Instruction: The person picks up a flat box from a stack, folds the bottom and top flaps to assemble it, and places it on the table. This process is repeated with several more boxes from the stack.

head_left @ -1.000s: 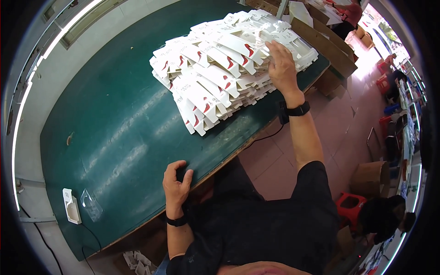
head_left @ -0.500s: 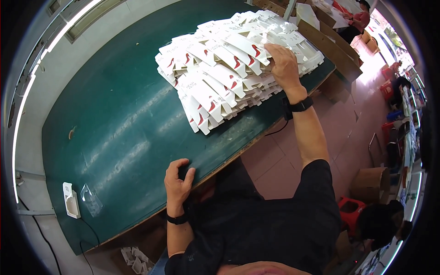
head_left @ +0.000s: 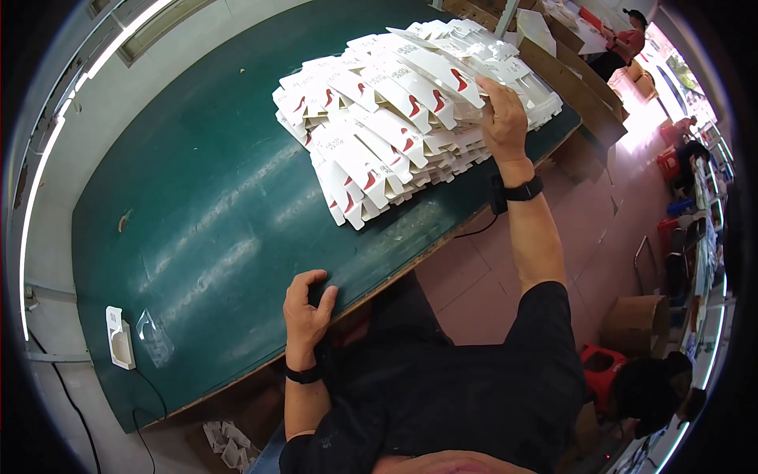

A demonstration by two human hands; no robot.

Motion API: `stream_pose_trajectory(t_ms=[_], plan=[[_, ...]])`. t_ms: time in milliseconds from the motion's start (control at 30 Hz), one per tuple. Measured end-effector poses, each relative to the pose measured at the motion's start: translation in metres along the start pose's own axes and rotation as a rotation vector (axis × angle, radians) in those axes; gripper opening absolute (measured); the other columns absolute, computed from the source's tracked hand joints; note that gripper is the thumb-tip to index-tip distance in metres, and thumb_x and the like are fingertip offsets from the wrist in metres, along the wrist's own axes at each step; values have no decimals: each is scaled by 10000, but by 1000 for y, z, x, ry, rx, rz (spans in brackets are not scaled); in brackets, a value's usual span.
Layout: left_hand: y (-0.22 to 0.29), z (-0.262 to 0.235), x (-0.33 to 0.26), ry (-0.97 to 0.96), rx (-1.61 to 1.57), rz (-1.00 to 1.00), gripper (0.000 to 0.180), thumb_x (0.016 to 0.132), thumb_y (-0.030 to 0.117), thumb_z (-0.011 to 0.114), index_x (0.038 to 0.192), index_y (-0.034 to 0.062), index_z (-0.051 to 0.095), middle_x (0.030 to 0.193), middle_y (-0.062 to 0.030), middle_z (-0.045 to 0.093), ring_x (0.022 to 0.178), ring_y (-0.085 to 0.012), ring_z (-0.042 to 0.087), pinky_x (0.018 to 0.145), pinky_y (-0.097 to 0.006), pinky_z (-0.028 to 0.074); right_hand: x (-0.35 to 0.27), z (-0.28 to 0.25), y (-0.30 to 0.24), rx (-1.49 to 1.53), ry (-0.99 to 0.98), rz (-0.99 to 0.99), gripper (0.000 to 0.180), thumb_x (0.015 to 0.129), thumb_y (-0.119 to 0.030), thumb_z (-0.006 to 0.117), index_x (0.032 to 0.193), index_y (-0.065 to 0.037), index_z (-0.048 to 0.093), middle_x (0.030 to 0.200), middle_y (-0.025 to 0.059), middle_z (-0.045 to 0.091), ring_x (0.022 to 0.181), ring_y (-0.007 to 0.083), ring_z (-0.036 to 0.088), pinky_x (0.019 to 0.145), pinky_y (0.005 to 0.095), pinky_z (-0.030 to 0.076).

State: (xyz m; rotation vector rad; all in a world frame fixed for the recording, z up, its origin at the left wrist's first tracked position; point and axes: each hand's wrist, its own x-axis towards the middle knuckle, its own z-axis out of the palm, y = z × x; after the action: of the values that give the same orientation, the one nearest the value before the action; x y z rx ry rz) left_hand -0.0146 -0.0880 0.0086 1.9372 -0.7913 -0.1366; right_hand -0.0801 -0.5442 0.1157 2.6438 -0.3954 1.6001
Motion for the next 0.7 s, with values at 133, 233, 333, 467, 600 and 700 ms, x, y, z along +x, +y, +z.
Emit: stream_pose_trajectory(t_ms=[133, 233, 333, 467, 600, 700], plan=[[1, -2, 0, -6, -15, -6, 272, 897, 113, 752, 1136, 12, 669, 1078, -87, 701, 1019, -205, 660, 930, -312, 508, -1, -17, -23, 77, 41, 16, 414, 862, 98, 594, 1234, -54, 693, 1175, 137, 729, 1089, 320, 688, 938, 383, 541], [0, -5, -4, 6, -33, -26, 270, 902, 116, 750, 1137, 12, 669, 1082, -81, 701, 1030, -200, 657, 940, -309, 503, -6, -31, -57, 165, 64, -55, 368, 872, 69, 631, 1223, -25, 687, 1180, 151, 726, 1090, 325, 690, 950, 377, 538], [-4, -7, -5, -4, -168, -57, 247, 930, 131, 734, 1136, 12, 664, 1078, -67, 703, 1032, -195, 653, 955, -308, 497, -24, -42, -97, 292, 48, -125, 320, 885, 10, 680, 1205, 5, 682, 1180, 171, 726, 1096, 335, 691, 965, 388, 534], [-14, -9, -7, -62, -312, -123, 468, 914, 278, 782, 1268, 15, 626, 1185, -96, 694, 1128, -227, 646, 1001, -359, 491, -55, -48, -147, 470, -60, -233, 316, 900, -123, 747, 1173, 23, 684, 1161, 195, 730, 1099, 339, 694, 982, 448, 529], [-7, -1, -6, 72, -769, 19, 759, 916, 437, 780, 1446, -18, 485, 1352, -115, 619, 1256, -246, 589, 1085, -378, 445, -81, -47, -198, 669, -141, -196, 298, 856, -10, 674, 1150, -32, 717, 1197, 132, 731, 1122, 297, 687, 1001, 442, 509], [-13, -3, -17, 112, -882, -42, 967, 856, 573, 785, 1520, -7, 389, 1467, -129, 527, 1349, -257, 521, 1137, -409, 408, -100, -37, -221, 725, -221, -242, 299, 862, -45, 693, 1159, -63, 724, 1198, 100, 729, 1124, 280, 683, 1033, 443, 491]])
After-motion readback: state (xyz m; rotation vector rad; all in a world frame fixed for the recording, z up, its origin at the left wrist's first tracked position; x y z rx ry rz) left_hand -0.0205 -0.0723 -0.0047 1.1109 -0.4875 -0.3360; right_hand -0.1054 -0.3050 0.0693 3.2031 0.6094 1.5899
